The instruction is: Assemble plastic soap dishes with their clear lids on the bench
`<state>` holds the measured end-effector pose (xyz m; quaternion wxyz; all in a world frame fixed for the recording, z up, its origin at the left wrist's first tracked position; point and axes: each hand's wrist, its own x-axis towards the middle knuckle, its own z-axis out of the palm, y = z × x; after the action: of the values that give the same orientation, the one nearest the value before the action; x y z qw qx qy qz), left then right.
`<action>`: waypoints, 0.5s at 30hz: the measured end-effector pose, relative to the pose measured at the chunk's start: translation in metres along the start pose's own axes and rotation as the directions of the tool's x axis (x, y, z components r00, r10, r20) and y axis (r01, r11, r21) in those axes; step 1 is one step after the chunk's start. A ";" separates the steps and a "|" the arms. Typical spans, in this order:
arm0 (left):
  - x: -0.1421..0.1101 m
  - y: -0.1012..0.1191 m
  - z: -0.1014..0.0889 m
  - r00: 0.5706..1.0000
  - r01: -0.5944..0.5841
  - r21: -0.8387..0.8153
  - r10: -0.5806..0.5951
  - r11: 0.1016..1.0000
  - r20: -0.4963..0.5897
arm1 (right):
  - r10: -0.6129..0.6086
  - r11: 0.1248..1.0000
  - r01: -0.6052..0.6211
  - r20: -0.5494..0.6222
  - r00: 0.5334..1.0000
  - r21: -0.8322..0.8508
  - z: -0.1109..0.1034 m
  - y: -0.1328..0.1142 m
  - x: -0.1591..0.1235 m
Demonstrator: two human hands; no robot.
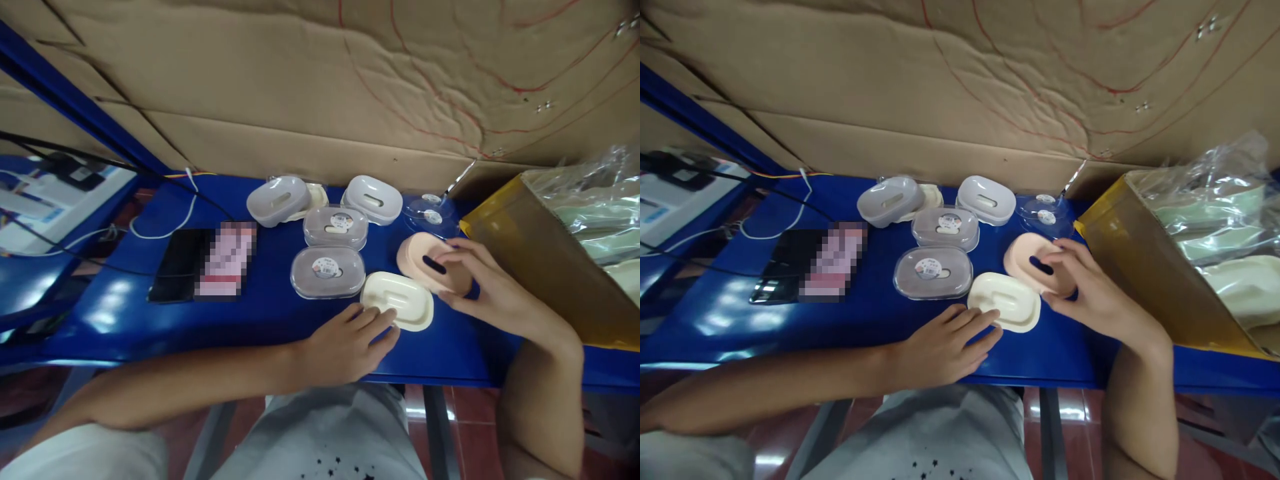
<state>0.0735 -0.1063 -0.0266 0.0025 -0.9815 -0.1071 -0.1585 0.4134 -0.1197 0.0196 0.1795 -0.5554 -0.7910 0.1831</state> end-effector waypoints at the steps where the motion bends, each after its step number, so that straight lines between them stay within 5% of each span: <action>1: -0.004 -0.002 -0.001 1.000 0.015 -0.021 -0.016 1.000 -0.018 | -0.023 0.999 0.021 0.063 0.998 0.041 0.002 -0.006 -0.001; 6: -0.013 -0.015 -0.001 0.982 0.129 -0.155 -0.147 0.979 -0.115 | -0.014 0.994 -0.019 0.306 0.952 0.105 0.015 -0.031 -0.005; 15: -0.008 -0.015 -0.005 0.974 0.137 -0.115 -0.155 0.984 -0.165 | -0.018 0.998 0.033 0.297 0.955 -0.048 0.040 -0.049 -0.001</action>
<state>0.0607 -0.0933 -0.0247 -0.0505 -0.9523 -0.1699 -0.2486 0.3539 -0.1395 0.0087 0.0467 -0.5159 -0.8206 0.2412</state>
